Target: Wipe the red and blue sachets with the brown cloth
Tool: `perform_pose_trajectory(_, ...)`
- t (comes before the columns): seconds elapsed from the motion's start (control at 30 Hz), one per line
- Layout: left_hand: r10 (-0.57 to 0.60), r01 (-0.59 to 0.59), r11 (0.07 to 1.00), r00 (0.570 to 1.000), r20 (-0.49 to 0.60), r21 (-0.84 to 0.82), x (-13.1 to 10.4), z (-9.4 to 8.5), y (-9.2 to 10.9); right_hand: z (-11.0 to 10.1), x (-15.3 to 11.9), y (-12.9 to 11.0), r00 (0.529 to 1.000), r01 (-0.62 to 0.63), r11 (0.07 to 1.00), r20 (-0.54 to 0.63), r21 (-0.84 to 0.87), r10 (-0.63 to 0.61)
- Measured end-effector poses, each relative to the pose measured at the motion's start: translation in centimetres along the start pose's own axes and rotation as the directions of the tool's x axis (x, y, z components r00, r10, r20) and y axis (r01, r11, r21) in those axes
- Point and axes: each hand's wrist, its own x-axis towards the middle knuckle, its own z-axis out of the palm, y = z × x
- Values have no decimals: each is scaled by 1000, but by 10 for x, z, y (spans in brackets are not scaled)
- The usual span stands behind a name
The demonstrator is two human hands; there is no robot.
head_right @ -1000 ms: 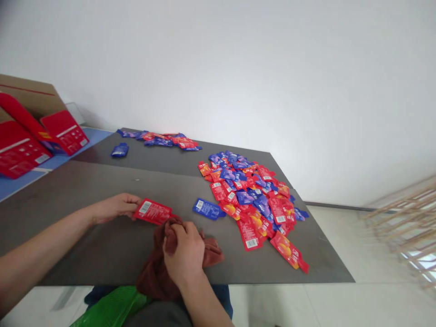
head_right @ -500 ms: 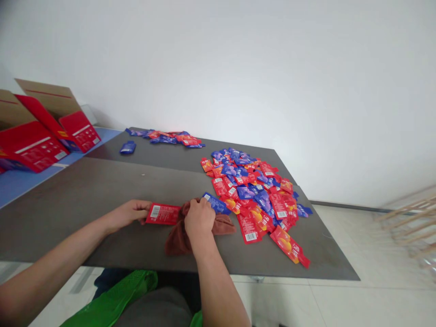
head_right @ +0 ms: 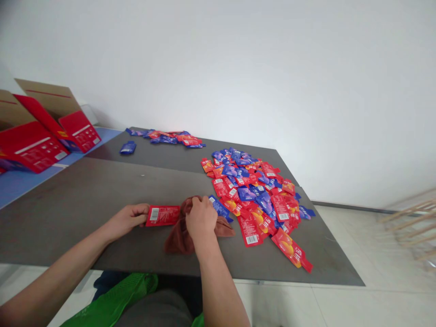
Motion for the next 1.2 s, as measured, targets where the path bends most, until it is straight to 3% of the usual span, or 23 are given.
perform_pose_trajectory(0.1,-4,4,1000,1000,18,-24,1,-1,-4,1,-12,-29,979,196,977,-75,87,-190)
perform_pose_trajectory(0.2,-1,1,1000,1000,22,-27,1,-1,-3,17,-18,-50,953,302,948,-33,99,-300)
perform_pose_trajectory(0.3,24,-24,999,1000,-3,35,-1,-1,2,25,-11,-33,981,185,983,50,16,-185)
perform_pose_trajectory(0.4,18,-18,999,1000,-8,36,-1,-2,4,13,-1,-3,998,37,998,48,-52,-34)
perform_pose_trajectory(0.47,-1,1,1000,1000,-11,9,-1,-3,2,1,-2,2,1000,11,999,7,-31,-10)
perform_pose_trajectory(0.57,-4,3,998,1000,-13,-56,0,-4,-2,-2,-12,-23,990,117,990,-90,81,-109)
perform_pose_trajectory(0.67,6,-7,995,1000,-11,-103,0,-5,-3,15,-18,-51,968,245,959,-91,139,-234)
perform_pose_trajectory(0.73,21,-23,996,1000,-15,-91,-1,-5,-2,25,-15,-51,977,214,971,-5,104,-215)
perform_pose_trajectory(0.8,36,-37,997,999,-29,-66,-2,-4,0,27,-6,-35,990,124,992,65,33,-126)
perform_pose_trajectory(0.93,28,-31,998,998,-57,-47,-2,-3,0,8,6,-3,998,18,999,55,-46,-16)
perform_pose_trajectory(1.0,27,-29,999,999,-46,-46,-1,-3,-2,1,1,-11,999,51,999,-10,-13,-51)
perform_pose_trajectory(1.1,14,-14,998,1000,-9,-67,1,-3,-4,10,-11,-43,975,210,975,-85,76,-204)
perform_pose_trajectory(1.2,16,-15,999,1000,5,-45,1,-3,-2,27,-14,-56,970,244,967,-11,79,-244)
